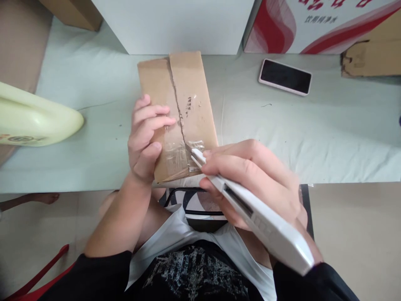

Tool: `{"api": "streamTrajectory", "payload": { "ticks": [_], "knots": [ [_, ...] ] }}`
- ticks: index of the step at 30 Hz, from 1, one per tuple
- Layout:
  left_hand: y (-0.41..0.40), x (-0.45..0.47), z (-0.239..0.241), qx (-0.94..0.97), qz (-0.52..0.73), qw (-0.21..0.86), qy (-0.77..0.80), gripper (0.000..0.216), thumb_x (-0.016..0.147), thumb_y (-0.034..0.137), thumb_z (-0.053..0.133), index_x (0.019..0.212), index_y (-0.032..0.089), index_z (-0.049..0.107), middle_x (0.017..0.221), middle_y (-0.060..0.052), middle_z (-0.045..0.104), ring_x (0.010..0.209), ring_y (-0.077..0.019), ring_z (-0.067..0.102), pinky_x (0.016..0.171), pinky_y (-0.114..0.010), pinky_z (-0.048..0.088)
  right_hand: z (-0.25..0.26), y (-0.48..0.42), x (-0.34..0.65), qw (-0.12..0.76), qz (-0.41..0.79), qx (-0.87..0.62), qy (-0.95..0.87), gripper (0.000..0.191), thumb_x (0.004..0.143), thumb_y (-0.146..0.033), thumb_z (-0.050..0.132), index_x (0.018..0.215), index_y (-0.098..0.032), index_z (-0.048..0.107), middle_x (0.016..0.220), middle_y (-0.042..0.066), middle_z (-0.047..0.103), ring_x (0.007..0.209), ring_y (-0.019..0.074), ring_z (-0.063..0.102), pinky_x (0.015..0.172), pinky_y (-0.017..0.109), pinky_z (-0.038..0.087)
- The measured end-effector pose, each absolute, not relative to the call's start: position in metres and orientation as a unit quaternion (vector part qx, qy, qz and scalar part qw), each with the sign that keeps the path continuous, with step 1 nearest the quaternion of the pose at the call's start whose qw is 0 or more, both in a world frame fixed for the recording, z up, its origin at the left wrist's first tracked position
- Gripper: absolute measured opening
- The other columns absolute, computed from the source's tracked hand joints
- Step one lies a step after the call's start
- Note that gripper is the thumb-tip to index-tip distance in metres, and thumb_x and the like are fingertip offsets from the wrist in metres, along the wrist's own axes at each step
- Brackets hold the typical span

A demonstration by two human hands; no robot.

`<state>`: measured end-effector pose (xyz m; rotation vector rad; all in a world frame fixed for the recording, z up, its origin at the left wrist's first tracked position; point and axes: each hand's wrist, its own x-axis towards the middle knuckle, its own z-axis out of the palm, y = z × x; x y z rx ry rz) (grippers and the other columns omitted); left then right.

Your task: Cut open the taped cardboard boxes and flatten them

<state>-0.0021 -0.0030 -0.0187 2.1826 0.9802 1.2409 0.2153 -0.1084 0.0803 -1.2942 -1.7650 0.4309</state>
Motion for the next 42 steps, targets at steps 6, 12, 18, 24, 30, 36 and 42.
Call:
{"api": "streamTrajectory", "payload": {
  "ticks": [6,12,18,24,30,36,42],
  "knots": [
    [-0.003,-0.002,-0.021,0.794,0.471,0.216,0.32,0.045,0.103,0.061,0.034,0.126,0.036,0.064,0.133,-0.001,0.066,0.145,-0.0325,0.051,0.136,-0.061,0.028,0.062,-0.096,0.219,0.469,0.143,-0.506,-0.71,0.02,0.086,-0.028,0.082,0.104,-0.03,0.073,0.092,0.001,0.077,0.084,0.0229,0.077,0.07,0.038,0.064],
    [-0.003,-0.001,-0.021,0.788,0.467,0.21,0.342,0.046,0.102,0.062,0.035,0.124,0.037,0.066,0.133,-0.002,0.068,0.146,-0.0323,0.05,0.135,-0.061,0.028,0.075,-0.101,0.215,0.445,0.165,-0.491,-0.731,0.025,0.086,-0.013,0.078,0.105,-0.029,0.074,0.097,0.002,0.078,0.088,0.0221,0.078,0.073,0.036,0.065],
    [-0.004,-0.002,-0.02,0.787,0.454,0.217,0.358,0.053,0.101,0.068,0.033,0.122,0.035,0.068,0.134,-0.003,0.068,0.142,-0.0341,0.053,0.134,-0.064,0.026,0.088,-0.119,0.21,0.436,0.188,-0.55,-0.687,0.021,0.091,-0.018,0.074,0.108,-0.029,0.076,0.103,0.005,0.078,0.092,0.026,0.078,0.079,0.043,0.068],
    [-0.003,-0.002,-0.018,0.795,0.466,0.196,0.336,0.047,0.103,0.06,0.034,0.124,0.034,0.067,0.133,-0.004,0.069,0.137,-0.0331,0.057,0.134,-0.064,0.027,0.09,-0.122,0.213,0.428,0.186,-0.547,-0.695,0.016,0.092,-0.019,0.072,0.104,-0.029,0.076,0.103,0.006,0.078,0.093,0.0257,0.078,0.08,0.043,0.068],
    [-0.001,-0.002,-0.019,0.794,0.455,0.191,0.354,0.054,0.102,0.067,0.031,0.119,0.032,0.069,0.128,-0.005,0.07,0.137,-0.0336,0.057,0.134,-0.066,0.025,0.093,-0.119,0.221,0.414,0.184,-0.513,-0.729,0.017,0.09,-0.016,0.075,0.105,-0.022,0.073,0.102,0.005,0.076,0.092,0.021,0.078,0.079,0.034,0.067],
    [-0.002,-0.002,-0.019,0.8,0.458,0.189,0.339,0.049,0.103,0.061,0.032,0.123,0.032,0.067,0.131,-0.004,0.069,0.134,-0.0317,0.059,0.134,-0.066,0.026,0.098,-0.122,0.224,0.38,0.192,-0.525,-0.737,0.013,0.092,-0.017,0.073,0.104,-0.023,0.072,0.103,0.003,0.076,0.091,0.0185,0.078,0.076,0.03,0.066],
    [-0.003,-0.001,-0.019,0.805,0.468,0.175,0.32,0.045,0.105,0.053,0.032,0.127,0.031,0.065,0.133,-0.005,0.068,0.136,-0.0317,0.058,0.132,-0.064,0.03,0.097,-0.126,0.223,0.378,0.182,-0.539,-0.731,0.009,0.096,-0.022,0.068,0.102,-0.024,0.073,0.099,0.005,0.077,0.085,0.0207,0.077,0.071,0.035,0.066]
  ]
}}
